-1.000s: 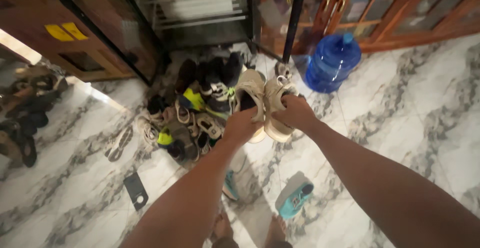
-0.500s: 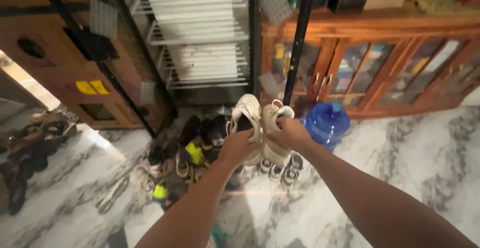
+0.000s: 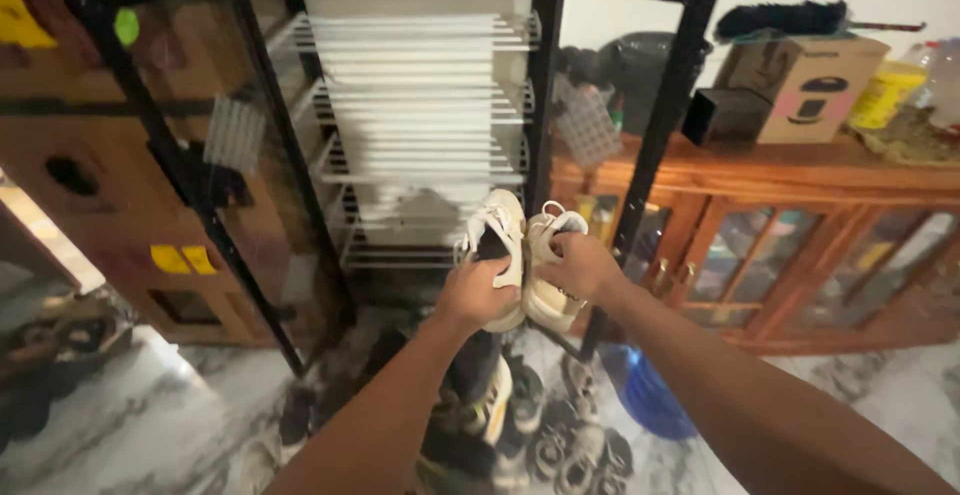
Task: The person removes multiple pairs of shoes from a glass-fronted shoe rack and places them on the floor. The person then picks up a pair of shoes from the floor and places them back on the top shelf of the rack.
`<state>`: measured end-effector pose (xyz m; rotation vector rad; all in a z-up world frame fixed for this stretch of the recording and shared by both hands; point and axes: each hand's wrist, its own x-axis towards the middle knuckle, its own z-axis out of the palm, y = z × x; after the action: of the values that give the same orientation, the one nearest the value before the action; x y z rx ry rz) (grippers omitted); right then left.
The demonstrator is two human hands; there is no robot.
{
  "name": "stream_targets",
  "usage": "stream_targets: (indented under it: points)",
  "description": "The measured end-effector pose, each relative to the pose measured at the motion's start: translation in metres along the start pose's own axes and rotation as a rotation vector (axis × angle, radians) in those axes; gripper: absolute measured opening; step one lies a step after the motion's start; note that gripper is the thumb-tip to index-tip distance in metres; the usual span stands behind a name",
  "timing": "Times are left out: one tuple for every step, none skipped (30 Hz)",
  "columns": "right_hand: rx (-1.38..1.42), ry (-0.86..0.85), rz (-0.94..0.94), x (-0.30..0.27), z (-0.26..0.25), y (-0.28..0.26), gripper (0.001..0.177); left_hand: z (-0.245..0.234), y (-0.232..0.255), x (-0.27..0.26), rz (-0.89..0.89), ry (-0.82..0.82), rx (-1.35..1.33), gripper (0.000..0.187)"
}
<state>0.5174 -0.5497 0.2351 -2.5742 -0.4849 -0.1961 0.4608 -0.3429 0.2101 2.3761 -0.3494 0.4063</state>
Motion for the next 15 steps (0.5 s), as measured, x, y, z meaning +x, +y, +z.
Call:
stream_targets:
  points:
    - [-0.011,0.023,-0.022,0.021,0.003,-0.001,0.048,-0.005,-0.012,0.018,0.019,-0.003,0.018,0.045]
    - [0.004,0.023,-0.009,0.042,0.005,-0.003,0.050,-0.011,-0.023,0.038,0.038,-0.005,0.037,0.046]
    - [0.021,0.023,0.005,0.064,0.006,-0.006,0.051,-0.018,-0.034,0.056,0.056,-0.008,0.057,0.047]
    - [0.037,0.022,0.018,0.085,0.008,-0.010,0.053,-0.025,-0.046,0.073,0.055,-0.006,0.055,0.048]
    - [0.025,0.027,0.012,0.104,0.008,-0.013,0.053,-0.031,-0.056,0.089,0.053,-0.003,0.051,0.048]
    - [0.013,0.033,0.006,0.124,0.006,-0.017,0.053,-0.038,-0.066,0.105,0.050,-0.001,0.047,0.049]
    - [-0.001,0.031,0.004,0.139,0.005,-0.018,0.052,-0.043,-0.074,0.120,0.072,0.019,0.047,0.050]
    - [-0.030,0.054,-0.008,0.154,0.003,-0.021,0.053,-0.049,-0.081,0.137,0.095,0.039,0.048,0.050]
    - [-0.062,0.080,-0.022,0.171,-0.001,-0.024,0.054,-0.055,-0.086,0.154,0.119,0.062,0.047,0.051]
    - [-0.093,0.105,-0.037,0.187,-0.004,-0.027,0.054,-0.060,-0.091,0.168,0.093,0.062,0.048,0.051]
    - [-0.063,0.124,-0.044,0.202,-0.009,-0.030,0.055,-0.064,-0.093,0.183,0.070,0.067,0.050,0.051]
    - [-0.033,0.142,-0.052,0.216,-0.014,-0.031,0.056,-0.068,-0.094,0.199,0.047,0.071,0.051,0.051]
    - [-0.002,0.160,-0.059,0.228,-0.017,-0.033,0.057,-0.074,-0.097,0.213,0.054,0.077,0.057,0.050]
    - [0.012,0.152,-0.061,0.241,-0.021,-0.033,0.057,-0.079,-0.099,0.226,0.060,0.084,0.063,0.049]
    - [0.027,0.144,-0.064,0.253,-0.027,-0.033,0.057,-0.083,-0.101,0.238,0.066,0.091,0.070,0.048]
